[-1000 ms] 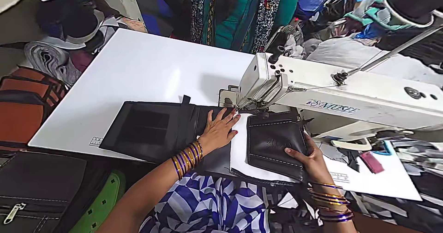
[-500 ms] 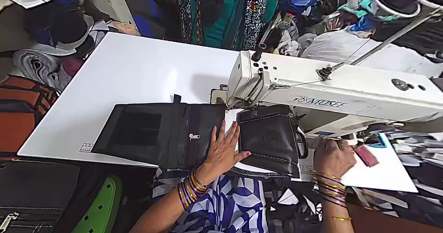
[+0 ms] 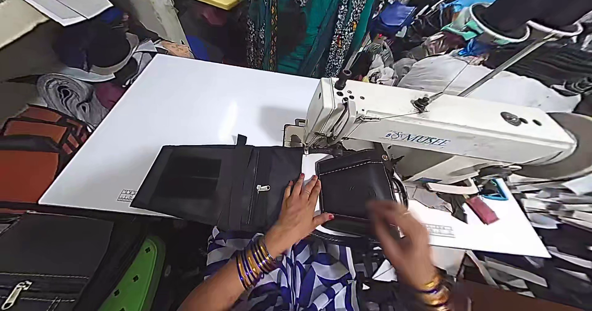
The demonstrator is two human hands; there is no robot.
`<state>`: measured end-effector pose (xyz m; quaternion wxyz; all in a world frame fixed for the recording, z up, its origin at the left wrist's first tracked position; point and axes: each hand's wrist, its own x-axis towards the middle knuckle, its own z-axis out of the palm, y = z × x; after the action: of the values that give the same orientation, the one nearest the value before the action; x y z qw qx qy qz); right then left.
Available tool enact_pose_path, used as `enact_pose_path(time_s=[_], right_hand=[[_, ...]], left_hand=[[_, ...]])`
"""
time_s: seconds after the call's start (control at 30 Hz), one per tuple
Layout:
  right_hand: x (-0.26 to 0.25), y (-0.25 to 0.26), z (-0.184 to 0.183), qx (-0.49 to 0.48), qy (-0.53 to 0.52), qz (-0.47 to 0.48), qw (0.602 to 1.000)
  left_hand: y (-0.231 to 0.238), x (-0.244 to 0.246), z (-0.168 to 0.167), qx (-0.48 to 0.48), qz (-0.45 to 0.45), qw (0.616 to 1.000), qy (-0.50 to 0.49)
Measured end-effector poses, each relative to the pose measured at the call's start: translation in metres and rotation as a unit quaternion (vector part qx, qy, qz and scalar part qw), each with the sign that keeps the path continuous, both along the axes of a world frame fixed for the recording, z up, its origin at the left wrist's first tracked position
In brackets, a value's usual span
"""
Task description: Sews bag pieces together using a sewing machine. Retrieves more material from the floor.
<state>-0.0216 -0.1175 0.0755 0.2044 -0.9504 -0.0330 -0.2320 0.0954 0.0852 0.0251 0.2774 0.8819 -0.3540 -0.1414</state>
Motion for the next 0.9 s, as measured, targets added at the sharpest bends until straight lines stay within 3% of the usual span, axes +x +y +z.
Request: enact_pose_path(time_s=[0.1,0.17,0.27,0.33,0.9], right_hand=[[-0.008,0.067,-0.047,-0.009,0.037,0.114,0.993],[-0.006,0.071,-0.074,-0.04,-0.002,0.096,0.995],[-0.003,0.066,-0.081,-0.038,-0.014,0.093,0.995],[0.004,0.063,-0.079,-0.048,-0.015,0.097,0.994],[0.09,0.048,-0.076,-0.1,-0.032,0.077,0.991]], left_hand=[[0.049,0.024,0.01,-0.09,-0.174,0.978,0.072],[0.075,0.02,-0.002,-0.088,-0.255,0.963,0.005],[0.088,0.004,-0.028,-0.107,-0.215,0.952,-0.189],[0.083,0.008,-0.032,-0.117,-0.19,0.949,-0.223],[0.056,0.091,-0.026,-0.141,-0.179,0.961,-0.159]])
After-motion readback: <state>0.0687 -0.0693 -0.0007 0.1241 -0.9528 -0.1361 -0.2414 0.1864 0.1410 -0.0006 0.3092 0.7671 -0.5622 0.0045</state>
